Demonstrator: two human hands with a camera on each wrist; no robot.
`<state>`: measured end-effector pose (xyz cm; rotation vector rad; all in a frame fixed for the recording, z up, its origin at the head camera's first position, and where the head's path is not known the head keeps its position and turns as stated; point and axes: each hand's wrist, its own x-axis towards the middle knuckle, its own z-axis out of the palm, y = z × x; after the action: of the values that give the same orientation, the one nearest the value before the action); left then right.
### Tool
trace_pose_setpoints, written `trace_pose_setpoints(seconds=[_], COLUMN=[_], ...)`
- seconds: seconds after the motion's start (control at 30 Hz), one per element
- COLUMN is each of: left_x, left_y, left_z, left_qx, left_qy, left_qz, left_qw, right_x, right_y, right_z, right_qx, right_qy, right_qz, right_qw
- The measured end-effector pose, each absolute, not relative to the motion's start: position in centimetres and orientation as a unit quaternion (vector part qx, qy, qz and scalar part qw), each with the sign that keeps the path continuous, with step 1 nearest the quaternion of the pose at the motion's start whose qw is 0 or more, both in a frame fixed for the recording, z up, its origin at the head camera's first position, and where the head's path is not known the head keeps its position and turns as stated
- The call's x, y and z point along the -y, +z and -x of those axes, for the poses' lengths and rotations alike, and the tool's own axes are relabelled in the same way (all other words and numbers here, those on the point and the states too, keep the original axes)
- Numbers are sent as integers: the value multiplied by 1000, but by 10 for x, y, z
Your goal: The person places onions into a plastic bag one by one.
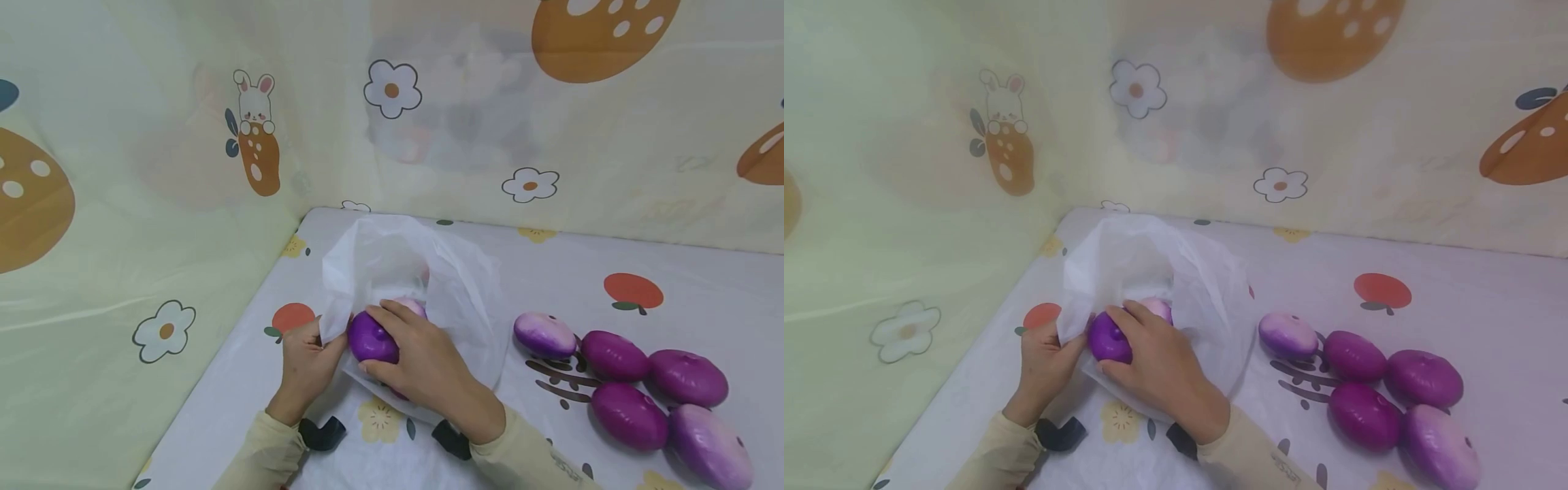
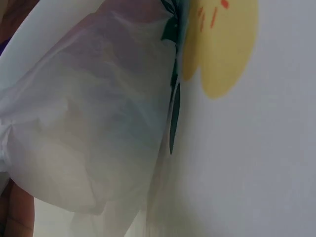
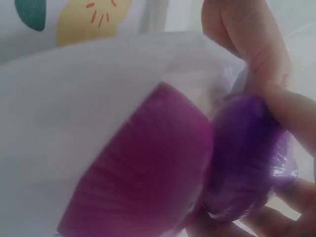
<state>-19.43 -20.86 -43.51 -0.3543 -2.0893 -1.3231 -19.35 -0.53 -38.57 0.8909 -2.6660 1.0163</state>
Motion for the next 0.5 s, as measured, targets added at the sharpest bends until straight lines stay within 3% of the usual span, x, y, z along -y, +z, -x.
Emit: trace_pose_setpoints(seconds=[0.5], left_x=[212], left_y=[-435], left_z=[196], left_qx=[796], left_qy=[-473], left_qz=[128], left_qw=[356], right_x=[15], right_y=[-392], right_z=[199], right_qx=[902], right_qy=[293], right_qz=[-304], right_qw=[87])
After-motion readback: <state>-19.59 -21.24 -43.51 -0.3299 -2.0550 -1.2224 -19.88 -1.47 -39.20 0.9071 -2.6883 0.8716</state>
